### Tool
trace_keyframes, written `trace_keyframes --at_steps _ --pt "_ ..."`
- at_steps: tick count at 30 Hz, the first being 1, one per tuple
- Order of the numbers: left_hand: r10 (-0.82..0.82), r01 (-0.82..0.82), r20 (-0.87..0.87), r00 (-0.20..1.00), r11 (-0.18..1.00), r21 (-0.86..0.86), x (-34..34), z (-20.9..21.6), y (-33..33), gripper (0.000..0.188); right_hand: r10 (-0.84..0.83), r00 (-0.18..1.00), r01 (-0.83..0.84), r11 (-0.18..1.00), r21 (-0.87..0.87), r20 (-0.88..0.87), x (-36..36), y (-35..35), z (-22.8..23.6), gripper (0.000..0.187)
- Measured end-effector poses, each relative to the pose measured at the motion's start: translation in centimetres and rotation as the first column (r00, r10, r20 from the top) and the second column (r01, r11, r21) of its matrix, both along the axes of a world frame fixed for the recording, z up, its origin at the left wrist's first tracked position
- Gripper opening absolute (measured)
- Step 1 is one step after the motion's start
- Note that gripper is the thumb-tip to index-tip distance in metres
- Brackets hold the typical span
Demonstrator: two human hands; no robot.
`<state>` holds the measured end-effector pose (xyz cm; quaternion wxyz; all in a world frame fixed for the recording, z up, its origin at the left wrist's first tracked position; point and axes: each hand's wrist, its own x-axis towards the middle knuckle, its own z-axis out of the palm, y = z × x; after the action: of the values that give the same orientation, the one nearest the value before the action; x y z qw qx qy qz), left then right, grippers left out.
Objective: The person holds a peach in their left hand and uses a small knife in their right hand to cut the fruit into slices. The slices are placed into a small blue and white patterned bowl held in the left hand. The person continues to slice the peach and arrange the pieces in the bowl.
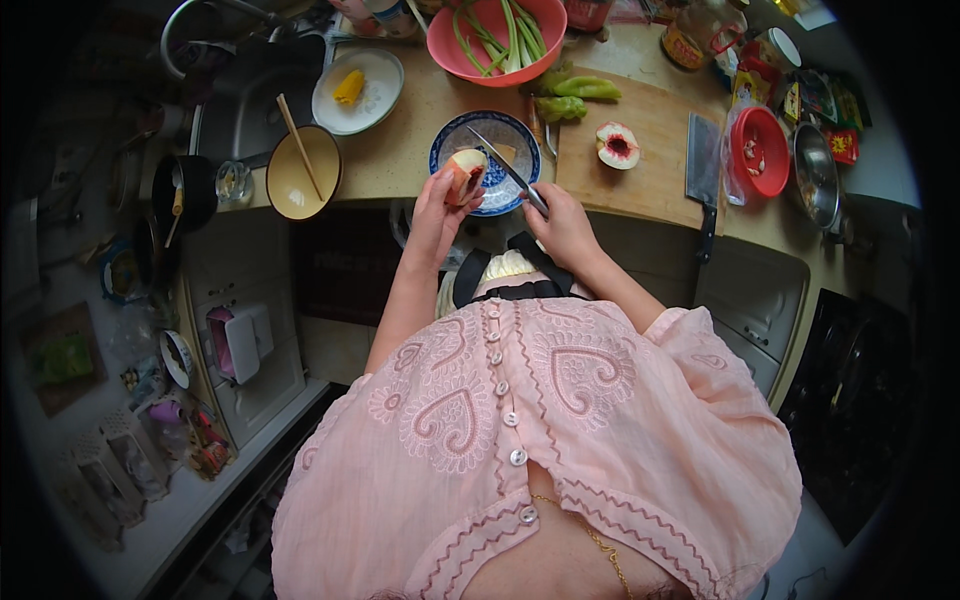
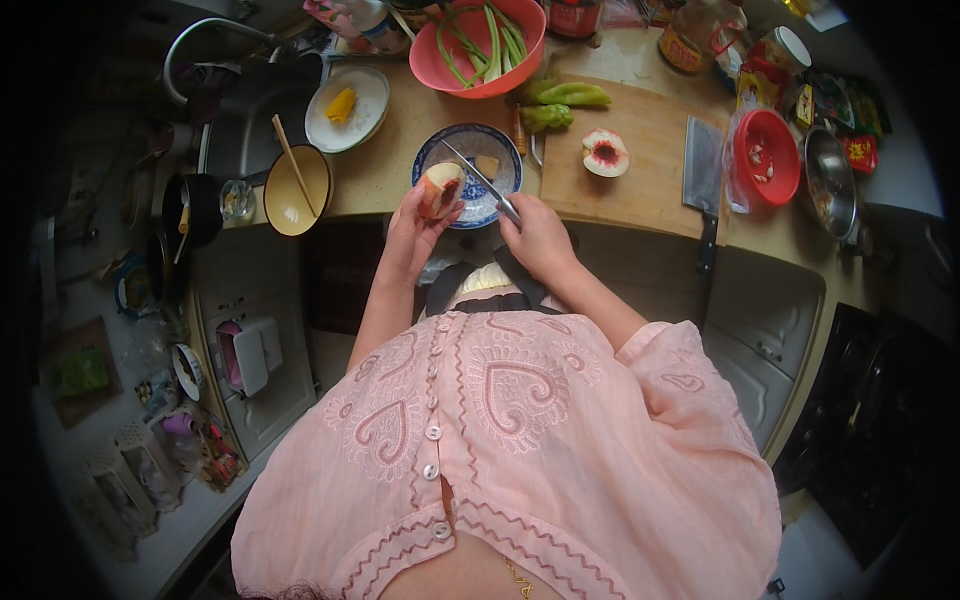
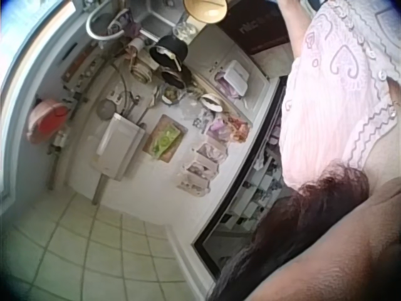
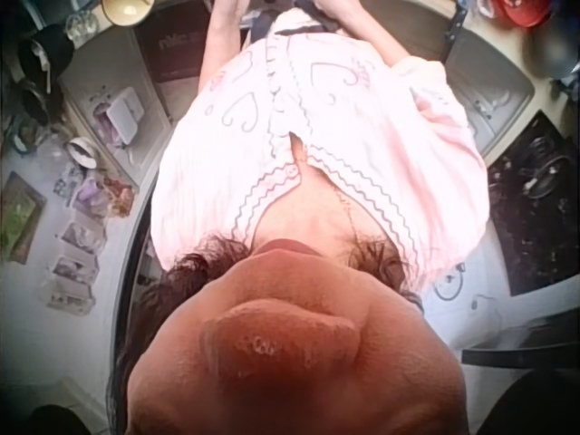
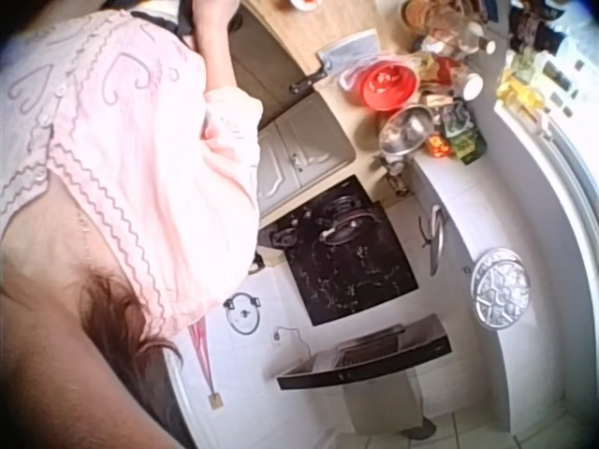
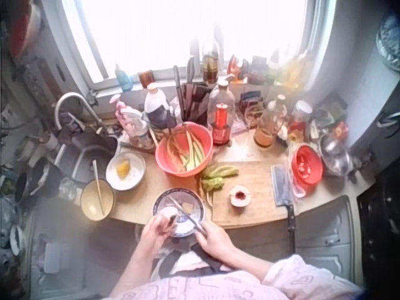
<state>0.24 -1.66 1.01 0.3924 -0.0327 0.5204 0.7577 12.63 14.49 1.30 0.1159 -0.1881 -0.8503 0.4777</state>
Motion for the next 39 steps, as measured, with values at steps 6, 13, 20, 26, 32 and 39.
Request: trace_keyframes --at_steps 6,13,20,26,32,39 --pt "-0.001 -0.031 0.163 0.987 0.981 0.191 -0.1 0.5 -0.6 0.053 0.000 0.992 0.015 0.993 -0.114 0.128 0.0 0.6 -1.1 0.017" --pt "-0.042 -0.015 0.229 0.972 0.971 0.240 -0.1 0.9 -0.6 0.052 0.047 0.957 -0.058 0.998 0.030 0.285 -0.1 0.8 0.0 0.028" --pt "-0.013 -0.049 0.240 0.971 0.966 0.252 -0.2 0.4 -1.1 0.052 -0.031 0.966 0.034 0.999 -0.006 0.258 1.5 1.3 -1.1 0.024" --pt "0.017 -0.068 0.220 0.975 0.972 0.225 -0.3 1.0 -0.9 0.048 -0.039 0.943 0.033 0.999 0.023 0.329 2.9 1.8 -1.1 0.021" --pt "-0.027 -0.014 0.174 0.984 0.974 0.228 -0.5 0.8 -0.3 0.048 -0.042 0.985 0.052 0.997 -0.055 0.169 2.7 1.3 0.1 0.023" --pt "-0.098 0.066 0.125 0.987 0.969 0.237 -0.1 0.2 0.0 0.050 0.060 0.998 -0.059 0.998 -0.013 0.036 0.1 0.3 2.4 0.031"
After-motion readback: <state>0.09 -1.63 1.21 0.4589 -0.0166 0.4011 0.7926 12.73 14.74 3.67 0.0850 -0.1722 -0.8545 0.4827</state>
